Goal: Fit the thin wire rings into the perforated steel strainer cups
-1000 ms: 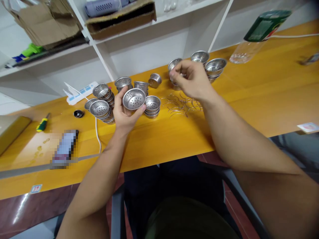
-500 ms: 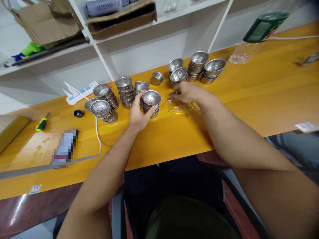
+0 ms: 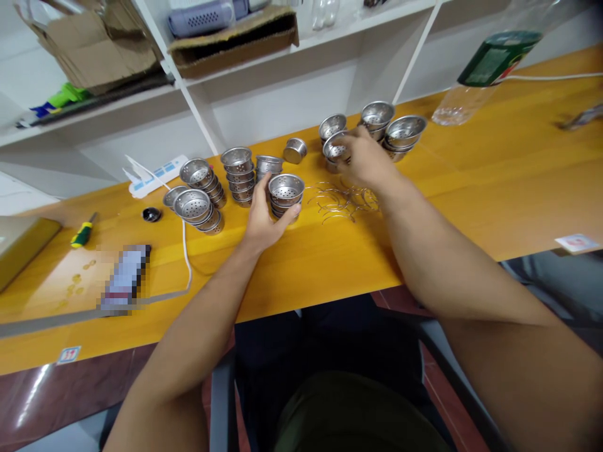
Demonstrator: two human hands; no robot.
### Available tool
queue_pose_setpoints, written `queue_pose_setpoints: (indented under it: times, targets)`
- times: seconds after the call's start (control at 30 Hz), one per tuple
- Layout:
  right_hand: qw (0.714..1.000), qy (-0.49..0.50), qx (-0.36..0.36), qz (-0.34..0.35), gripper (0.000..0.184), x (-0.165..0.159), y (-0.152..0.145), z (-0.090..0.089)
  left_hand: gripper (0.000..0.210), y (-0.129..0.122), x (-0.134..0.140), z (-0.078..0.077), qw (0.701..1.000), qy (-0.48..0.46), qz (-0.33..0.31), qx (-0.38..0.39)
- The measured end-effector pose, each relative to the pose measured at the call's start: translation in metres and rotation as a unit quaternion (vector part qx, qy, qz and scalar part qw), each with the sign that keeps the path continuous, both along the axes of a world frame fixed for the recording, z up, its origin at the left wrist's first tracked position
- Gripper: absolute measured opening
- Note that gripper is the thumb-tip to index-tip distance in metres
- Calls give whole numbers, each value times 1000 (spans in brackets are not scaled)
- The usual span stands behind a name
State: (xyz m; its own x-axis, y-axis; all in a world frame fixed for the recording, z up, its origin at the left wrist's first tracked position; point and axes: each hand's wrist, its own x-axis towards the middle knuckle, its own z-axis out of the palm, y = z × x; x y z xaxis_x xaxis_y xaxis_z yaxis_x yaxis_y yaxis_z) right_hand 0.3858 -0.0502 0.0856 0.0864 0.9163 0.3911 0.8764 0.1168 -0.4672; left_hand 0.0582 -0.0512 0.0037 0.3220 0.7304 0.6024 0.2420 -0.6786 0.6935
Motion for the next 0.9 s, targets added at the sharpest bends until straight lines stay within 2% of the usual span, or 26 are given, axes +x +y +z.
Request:
queue_pose_setpoints:
  times: [0.07,0.17,0.23,0.3,0.37,0.4,0.47,0.5,0.6,0.67,0.77,0.9]
  targets:
    - [999,-17,-38,-3,41,5,8,-8,125,-2,-5,3,1000,2,1,30]
    - [998,-28,-63,-4,19,15,19,-13,113,-2,-11,11,997,-9,1,75]
    - [1000,3,-8,16,14,21,23,-9,104,-1,-15,17,993,-13,4,120]
    - [991,69,97,58,23,20,20,-3,101,1,-19,24,985,-16,9,171]
    - [960,168,181,131,39,5,10,4,99,0,-21,29,979,-18,13,203]
    - [938,221,196,181,46,-8,3,6,98,-1,-22,32,978,-18,14,209]
    - [883,321,163,300,57,-40,-16,9,94,-4,-22,34,979,-15,3,206]
    - [857,350,134,353,57,-57,-26,10,93,-5,-21,35,980,-16,-12,199]
    - [802,376,60,461,44,-93,-49,11,92,-3,-18,31,981,-41,-60,178]
    - [784,363,28,502,36,-98,-54,13,94,2,-18,27,982,-54,-73,168]
    - [771,333,11,543,33,-84,-50,20,93,8,-20,24,984,-47,-77,154]
    - [786,286,25,547,37,-61,-44,31,91,7,-25,27,985,-39,-75,150]
